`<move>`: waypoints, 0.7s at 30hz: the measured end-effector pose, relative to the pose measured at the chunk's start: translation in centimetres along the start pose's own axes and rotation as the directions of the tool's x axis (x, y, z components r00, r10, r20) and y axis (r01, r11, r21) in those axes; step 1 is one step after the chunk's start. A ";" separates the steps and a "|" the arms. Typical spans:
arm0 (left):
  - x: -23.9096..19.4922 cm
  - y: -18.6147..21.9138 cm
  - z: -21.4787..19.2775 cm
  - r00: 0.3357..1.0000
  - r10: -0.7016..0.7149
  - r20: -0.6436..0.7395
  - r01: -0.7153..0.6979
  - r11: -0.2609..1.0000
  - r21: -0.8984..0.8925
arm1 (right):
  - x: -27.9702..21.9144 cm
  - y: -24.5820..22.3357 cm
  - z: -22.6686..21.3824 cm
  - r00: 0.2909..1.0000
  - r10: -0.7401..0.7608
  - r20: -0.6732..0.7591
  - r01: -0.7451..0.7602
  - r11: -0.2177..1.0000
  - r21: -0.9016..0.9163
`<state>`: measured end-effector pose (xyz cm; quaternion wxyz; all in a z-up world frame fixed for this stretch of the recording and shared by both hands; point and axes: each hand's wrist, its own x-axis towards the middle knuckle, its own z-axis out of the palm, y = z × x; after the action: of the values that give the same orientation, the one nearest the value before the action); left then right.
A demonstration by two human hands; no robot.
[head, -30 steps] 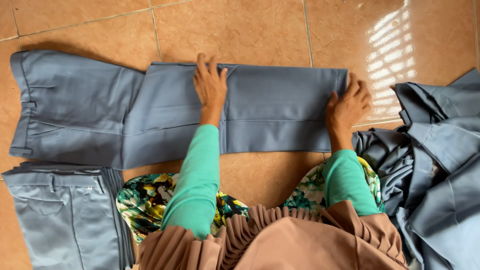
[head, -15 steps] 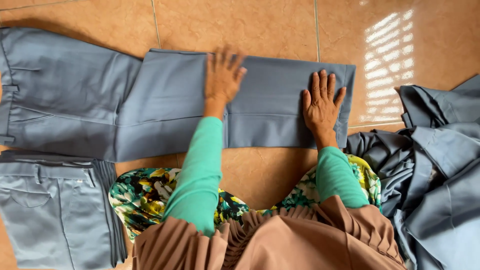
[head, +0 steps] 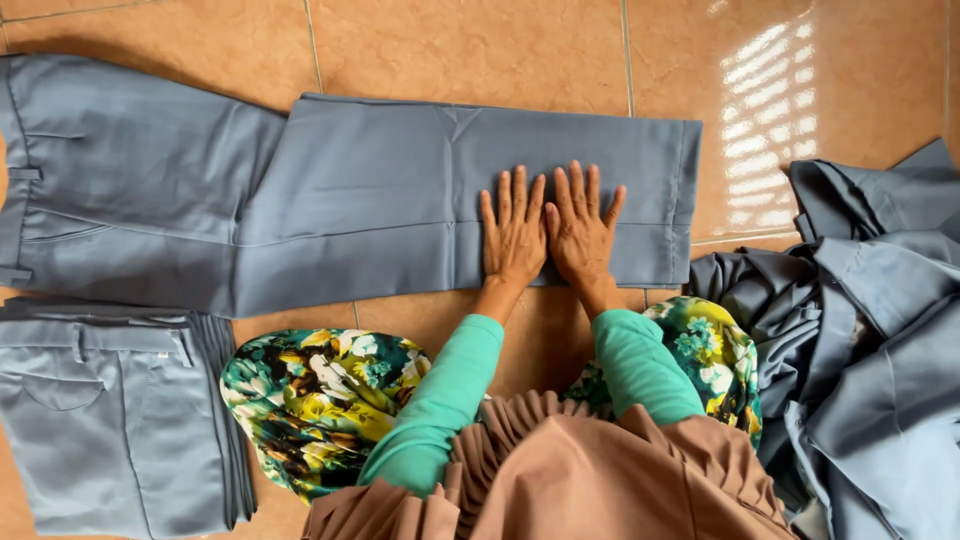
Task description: The person sits on a tiled floor and folds multiple pairs of gray trousers by hand. They lay each pair flat, fold the legs together, fold the garment in half lengthwise, then fold it into a compact rectangle, and place the finished piece onto a growing stack.
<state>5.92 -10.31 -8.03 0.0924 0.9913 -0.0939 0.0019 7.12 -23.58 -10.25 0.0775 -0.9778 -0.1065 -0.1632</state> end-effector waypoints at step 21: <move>-2.7 -8.9 1.6 0.922 -0.348 -0.170 0.311 0.927 -0.212 | -3.4 19.0 0.2 0.544 0.707 0.453 -0.799 0.601 0.022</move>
<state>4.93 -1.55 -11.29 0.1901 0.9749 0.0851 0.0794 8.50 -42.55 -13.76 0.2276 -0.9222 0.2953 0.1024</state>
